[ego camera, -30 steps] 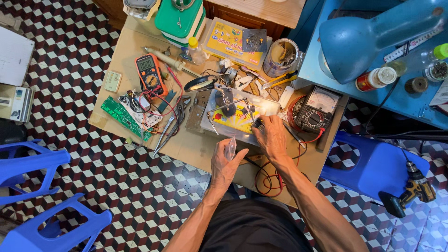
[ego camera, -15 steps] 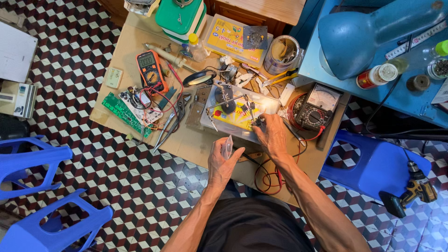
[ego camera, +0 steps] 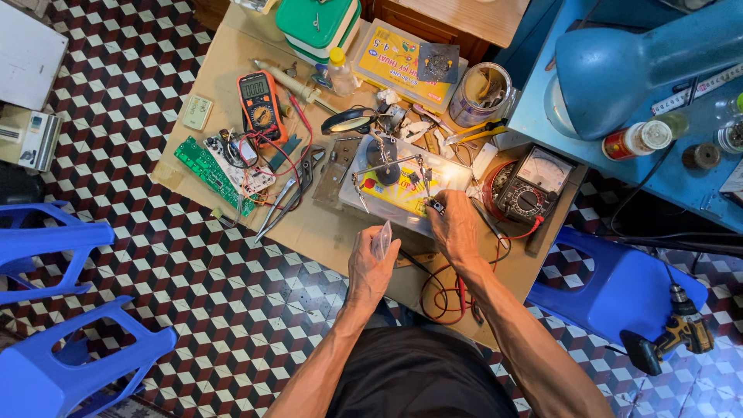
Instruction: The person handles small electronic components and tools on a cluttered workbench. They use pliers to trim wires, place components into a small plastic bag, and organize items into a yellow compartmentalized box. The person also moves a book and other tools on the table.
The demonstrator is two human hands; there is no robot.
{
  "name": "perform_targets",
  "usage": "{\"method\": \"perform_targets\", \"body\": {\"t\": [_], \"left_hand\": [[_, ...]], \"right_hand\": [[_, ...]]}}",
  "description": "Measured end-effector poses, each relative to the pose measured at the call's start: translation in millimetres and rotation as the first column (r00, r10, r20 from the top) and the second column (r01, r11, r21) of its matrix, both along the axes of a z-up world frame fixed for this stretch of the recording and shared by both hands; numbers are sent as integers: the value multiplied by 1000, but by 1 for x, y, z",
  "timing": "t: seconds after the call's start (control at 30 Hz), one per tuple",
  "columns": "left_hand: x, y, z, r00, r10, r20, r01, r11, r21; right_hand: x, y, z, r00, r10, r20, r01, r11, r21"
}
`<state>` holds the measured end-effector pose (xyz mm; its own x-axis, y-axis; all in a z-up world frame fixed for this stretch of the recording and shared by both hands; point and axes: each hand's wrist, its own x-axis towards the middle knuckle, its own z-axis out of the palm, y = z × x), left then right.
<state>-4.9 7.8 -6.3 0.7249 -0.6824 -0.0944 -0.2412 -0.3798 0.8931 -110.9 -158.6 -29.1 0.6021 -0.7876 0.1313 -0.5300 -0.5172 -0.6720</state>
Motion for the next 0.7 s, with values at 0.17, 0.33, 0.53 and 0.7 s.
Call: {"method": "perform_targets", "body": {"t": [0.17, 0.33, 0.53, 0.7], "left_hand": [[-1, -3, 8, 1000, 1, -29, -1, 1000, 3], [2, -3, 12, 990, -73, 120, 84, 992, -89], [4, -20, 15, 993, -82, -87, 78, 996, -46], [6, -22, 21, 717, -192, -670, 0, 961, -275]], "right_hand": [[2, -1, 1, 999, 50, 15, -49, 997, -61], [4, -3, 4, 986, -151, -67, 165, 905, 392], [0, 0, 1, 975, 99, -198, -125, 984, -124], [-7, -12, -13, 992, -110, -59, 123, 948, 294]]}}
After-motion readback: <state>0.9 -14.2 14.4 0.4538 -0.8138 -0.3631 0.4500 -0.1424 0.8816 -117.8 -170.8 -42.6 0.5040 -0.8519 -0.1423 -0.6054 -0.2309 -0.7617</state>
